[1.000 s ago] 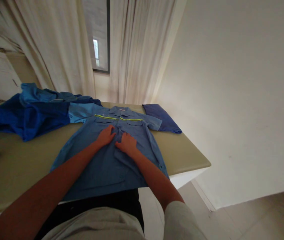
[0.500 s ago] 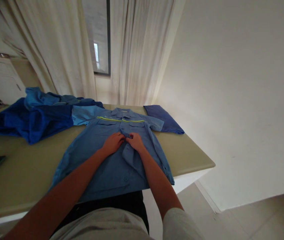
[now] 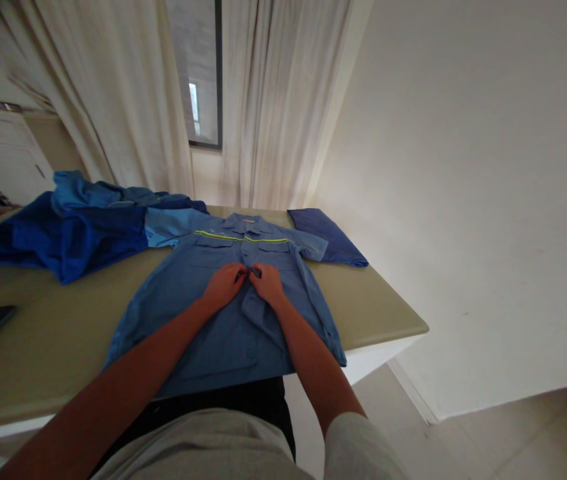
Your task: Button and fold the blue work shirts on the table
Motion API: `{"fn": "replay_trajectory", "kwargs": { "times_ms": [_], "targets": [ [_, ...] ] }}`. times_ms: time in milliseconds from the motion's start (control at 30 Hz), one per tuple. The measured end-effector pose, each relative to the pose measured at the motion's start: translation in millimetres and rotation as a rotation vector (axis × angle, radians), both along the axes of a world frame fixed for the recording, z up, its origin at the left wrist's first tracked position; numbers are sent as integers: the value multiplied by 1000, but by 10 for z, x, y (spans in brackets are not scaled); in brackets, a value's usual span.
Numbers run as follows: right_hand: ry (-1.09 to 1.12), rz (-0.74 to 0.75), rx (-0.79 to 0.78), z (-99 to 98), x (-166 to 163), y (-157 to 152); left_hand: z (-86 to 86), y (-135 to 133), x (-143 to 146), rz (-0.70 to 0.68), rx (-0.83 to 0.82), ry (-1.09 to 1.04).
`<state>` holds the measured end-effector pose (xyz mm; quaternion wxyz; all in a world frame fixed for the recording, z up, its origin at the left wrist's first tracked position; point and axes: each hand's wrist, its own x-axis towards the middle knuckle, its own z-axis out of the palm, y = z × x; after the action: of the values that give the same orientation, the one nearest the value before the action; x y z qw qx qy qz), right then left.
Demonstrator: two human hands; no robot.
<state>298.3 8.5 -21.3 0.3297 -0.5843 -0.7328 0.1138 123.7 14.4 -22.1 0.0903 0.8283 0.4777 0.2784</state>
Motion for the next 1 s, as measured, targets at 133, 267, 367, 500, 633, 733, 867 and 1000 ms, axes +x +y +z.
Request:
{"fn": "replay_trajectory", "kwargs": {
  "times_ms": [133,267,367,500,633,733,867,1000],
  "targets": [
    [-75,-37,0,28,-39,-35,23,-8,9,6,-5,19],
    [-80,-75,17,46,-70,-64,67,-34,21,39,-24,44],
    [-88,-84,25,44,-84,-72,92,-44,17,47,-30,65],
    [-76,-77,40,35,-84,-70,102,-39,2,31,-23,54],
    [-87,-79,30,31,-85,-61,99,-29,-2,15,-58,33],
    [-84,-100,36,32,-97,-62,85,-14,0,-6,-63,28],
    [-92,-44,29,41,-104,-72,52,9,4,26,-59,24],
    [-43,25,37,47,-86,-74,43,5,-2,71,-72,24]
  ]
}}
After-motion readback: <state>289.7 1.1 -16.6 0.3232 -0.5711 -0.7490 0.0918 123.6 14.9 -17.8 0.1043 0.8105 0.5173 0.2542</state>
